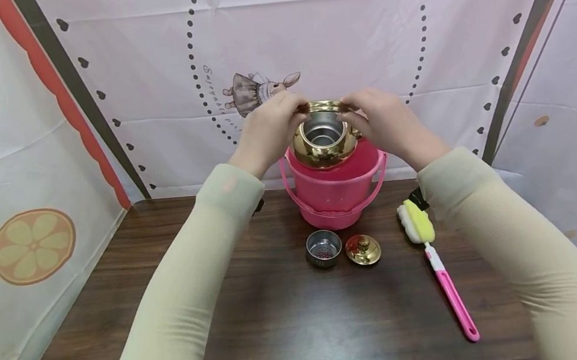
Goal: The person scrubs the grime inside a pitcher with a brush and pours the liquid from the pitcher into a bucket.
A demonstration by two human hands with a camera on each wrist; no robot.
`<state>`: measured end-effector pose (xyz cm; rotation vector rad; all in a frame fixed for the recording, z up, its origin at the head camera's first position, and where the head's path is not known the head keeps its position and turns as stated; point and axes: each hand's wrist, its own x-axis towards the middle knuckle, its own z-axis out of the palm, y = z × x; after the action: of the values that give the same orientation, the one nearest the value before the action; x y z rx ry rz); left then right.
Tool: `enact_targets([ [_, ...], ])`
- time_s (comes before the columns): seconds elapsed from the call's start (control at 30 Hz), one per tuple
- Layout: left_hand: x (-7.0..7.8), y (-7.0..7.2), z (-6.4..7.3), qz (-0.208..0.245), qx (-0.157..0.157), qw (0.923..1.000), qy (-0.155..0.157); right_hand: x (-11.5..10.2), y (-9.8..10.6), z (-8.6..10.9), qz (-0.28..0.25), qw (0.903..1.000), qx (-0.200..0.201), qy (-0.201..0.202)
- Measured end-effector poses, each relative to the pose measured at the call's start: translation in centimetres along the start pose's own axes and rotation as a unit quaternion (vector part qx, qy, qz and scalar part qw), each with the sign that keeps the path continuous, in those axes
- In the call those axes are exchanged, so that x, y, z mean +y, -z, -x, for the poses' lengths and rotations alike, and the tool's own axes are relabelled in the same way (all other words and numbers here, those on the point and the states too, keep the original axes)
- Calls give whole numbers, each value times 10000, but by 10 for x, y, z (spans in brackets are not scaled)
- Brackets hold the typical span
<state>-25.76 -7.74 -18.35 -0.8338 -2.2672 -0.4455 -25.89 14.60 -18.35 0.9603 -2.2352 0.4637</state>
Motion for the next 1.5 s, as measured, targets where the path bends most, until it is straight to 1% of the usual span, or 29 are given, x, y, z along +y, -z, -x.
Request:
enact_targets([
  [0.1, 1, 4, -4, -143, -50, 9998, 148, -2, 4, -4, -91, 9997, -142, -177],
  [0.27, 2, 8, -9, -212, -220, 9988, 389, -3, 7, -11, -82, 9989, -257, -388],
  [0.47, 3, 14, -13, -148, -422, 9972, 593, -4, 9, -17, -153, 9978, -325, -551],
  [0.63, 2, 17, -15, -87, -392, 9968, 689, -6, 11, -22, -186, 9973, -317, -631],
  [0.77, 0, 20, -15, -39, -331, 9971, 685, -10, 12, -26, -157, 9961, -421, -754],
  [0.97, -4, 26, -11, 19, -243, 9973, 690, -18, 11, -33, -138, 9944, -570, -882],
  [1.07, -7, 29, -7, 76, -164, 9974, 702, -22, 9, -36, -228, 9928, -710, -942],
  [1.23, -13, 34, -1, 107, -75, 9975, 687, -29, 5, -41, -322, 9924, -801, -874],
  [1.4, -18, 39, 5, 81, -115, 9958, 902, -37, 0, -47, -361, 9919, -903, -817],
  [1.5, -22, 42, 8, 69, -73, 9957, 919, -41, -3, -49, -426, 9915, -936, -796],
])
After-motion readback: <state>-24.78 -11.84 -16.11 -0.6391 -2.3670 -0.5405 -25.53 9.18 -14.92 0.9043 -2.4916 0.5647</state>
